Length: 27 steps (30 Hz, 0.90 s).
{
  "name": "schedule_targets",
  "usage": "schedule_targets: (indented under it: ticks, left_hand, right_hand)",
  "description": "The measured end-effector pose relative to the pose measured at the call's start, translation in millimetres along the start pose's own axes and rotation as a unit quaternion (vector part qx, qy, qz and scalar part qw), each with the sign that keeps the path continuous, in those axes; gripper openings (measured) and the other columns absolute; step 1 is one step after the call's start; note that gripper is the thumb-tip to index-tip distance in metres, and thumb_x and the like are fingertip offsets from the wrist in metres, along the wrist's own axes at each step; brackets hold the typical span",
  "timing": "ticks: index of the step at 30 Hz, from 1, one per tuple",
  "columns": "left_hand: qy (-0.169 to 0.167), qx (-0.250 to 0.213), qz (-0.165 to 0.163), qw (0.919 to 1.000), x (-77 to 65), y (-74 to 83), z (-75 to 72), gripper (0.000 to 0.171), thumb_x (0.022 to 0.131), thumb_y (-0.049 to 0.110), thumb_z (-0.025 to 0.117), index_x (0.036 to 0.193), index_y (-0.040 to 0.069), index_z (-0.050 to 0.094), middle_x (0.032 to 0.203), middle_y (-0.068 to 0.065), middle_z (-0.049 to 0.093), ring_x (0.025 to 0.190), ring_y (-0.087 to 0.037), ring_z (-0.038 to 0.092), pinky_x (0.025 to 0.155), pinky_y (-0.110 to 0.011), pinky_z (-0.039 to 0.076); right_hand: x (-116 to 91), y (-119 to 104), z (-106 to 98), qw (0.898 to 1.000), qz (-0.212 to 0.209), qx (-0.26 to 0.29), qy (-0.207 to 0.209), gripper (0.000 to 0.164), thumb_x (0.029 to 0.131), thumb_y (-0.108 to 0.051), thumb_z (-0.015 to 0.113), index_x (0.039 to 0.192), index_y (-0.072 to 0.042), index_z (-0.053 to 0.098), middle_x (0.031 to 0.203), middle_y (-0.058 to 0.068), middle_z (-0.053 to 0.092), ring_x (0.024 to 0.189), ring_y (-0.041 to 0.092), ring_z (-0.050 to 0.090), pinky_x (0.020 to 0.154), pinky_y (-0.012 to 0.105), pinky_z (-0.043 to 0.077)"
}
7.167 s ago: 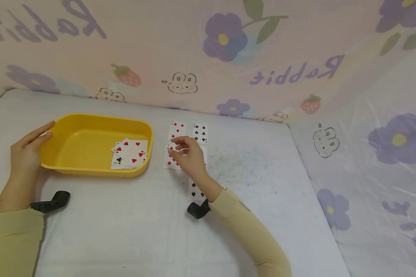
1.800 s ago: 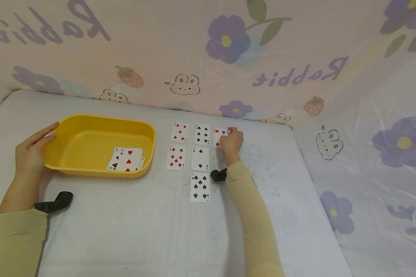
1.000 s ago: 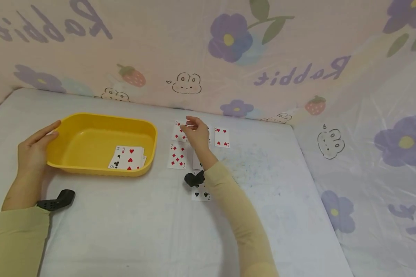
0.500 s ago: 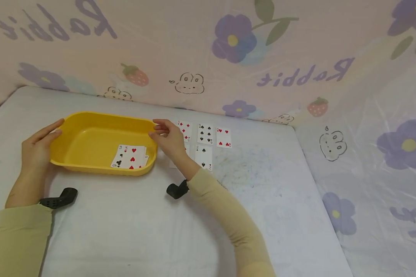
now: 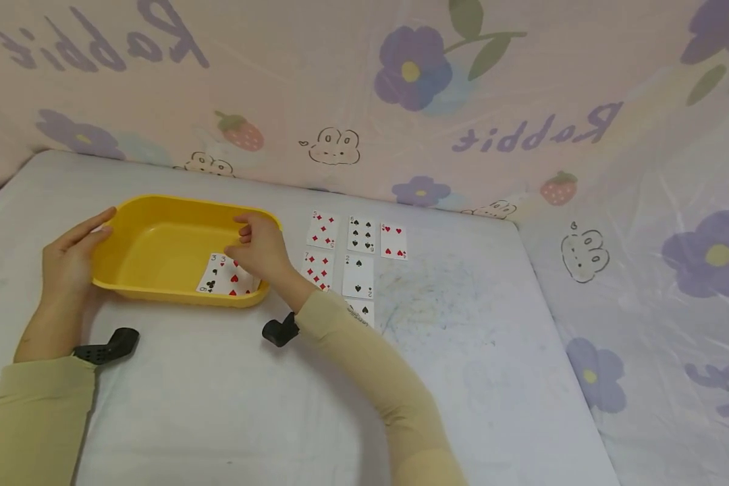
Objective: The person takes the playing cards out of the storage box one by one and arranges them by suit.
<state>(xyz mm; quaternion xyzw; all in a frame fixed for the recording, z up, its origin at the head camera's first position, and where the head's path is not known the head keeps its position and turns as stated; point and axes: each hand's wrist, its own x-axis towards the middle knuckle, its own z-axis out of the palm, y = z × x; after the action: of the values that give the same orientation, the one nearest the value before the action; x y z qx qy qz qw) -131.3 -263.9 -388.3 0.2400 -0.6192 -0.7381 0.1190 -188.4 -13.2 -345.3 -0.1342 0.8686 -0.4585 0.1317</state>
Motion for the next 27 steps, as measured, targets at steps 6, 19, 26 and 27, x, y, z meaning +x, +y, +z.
schedule_targets:
  ticks: [6, 19, 26, 27]
  left_hand:
    - [-0.005, -0.005, 0.006, 1.0000, 1.2, -1.4, -1.7, 0.033, 0.092, 0.026, 0.064, 0.126, 0.025, 0.064, 0.128, 0.022, 0.059, 0.135, 0.001, 0.034, 0.106, -0.005, 0.027]
    - [0.000, 0.016, 0.018, 0.9997, 0.6, -0.7, 0.0, 0.033, 0.093, 0.027, 0.062, 0.126, 0.026, 0.064, 0.129, 0.021, 0.059, 0.134, 0.000, 0.036, 0.105, -0.005, 0.028]
    - [0.002, 0.017, 0.016, 0.9997, 0.3, -1.4, 0.1, 0.032, 0.094, 0.027, 0.061, 0.126, 0.026, 0.065, 0.130, 0.020, 0.059, 0.133, -0.001, 0.038, 0.104, -0.005, 0.030]
    - [0.002, 0.015, 0.015, 0.9998, 0.3, -1.6, 0.1, 0.032, 0.094, 0.027, 0.061, 0.126, 0.026, 0.065, 0.130, 0.020, 0.059, 0.133, -0.001, 0.038, 0.104, -0.005, 0.030]
  right_hand:
    - [8.0, -1.3, 13.0, 0.990, 0.032, -0.121, -0.060, 0.060, 0.081, -0.020, 0.077, 0.135, -0.011, 0.053, 0.127, 0.009, 0.057, 0.114, 0.019, 0.050, 0.098, 0.023, 0.045]
    - [4.8, -3.4, 25.1, 0.951, 0.064, -0.271, -0.138, 0.073, 0.074, -0.025, 0.082, 0.140, -0.024, 0.050, 0.134, 0.005, 0.041, 0.117, 0.021, 0.035, 0.096, 0.033, 0.037]
    - [2.7, -2.2, 23.7, 0.953, 0.050, -0.262, -0.146, 0.074, 0.072, -0.025, 0.084, 0.138, -0.020, 0.051, 0.125, 0.006, 0.047, 0.113, 0.022, 0.033, 0.086, 0.027, 0.036]
    - [2.7, -1.9, 23.8, 0.954, 0.051, -0.258, -0.141, 0.075, 0.071, -0.026, 0.085, 0.137, -0.019, 0.052, 0.124, 0.006, 0.047, 0.113, 0.022, 0.033, 0.086, 0.027, 0.035]
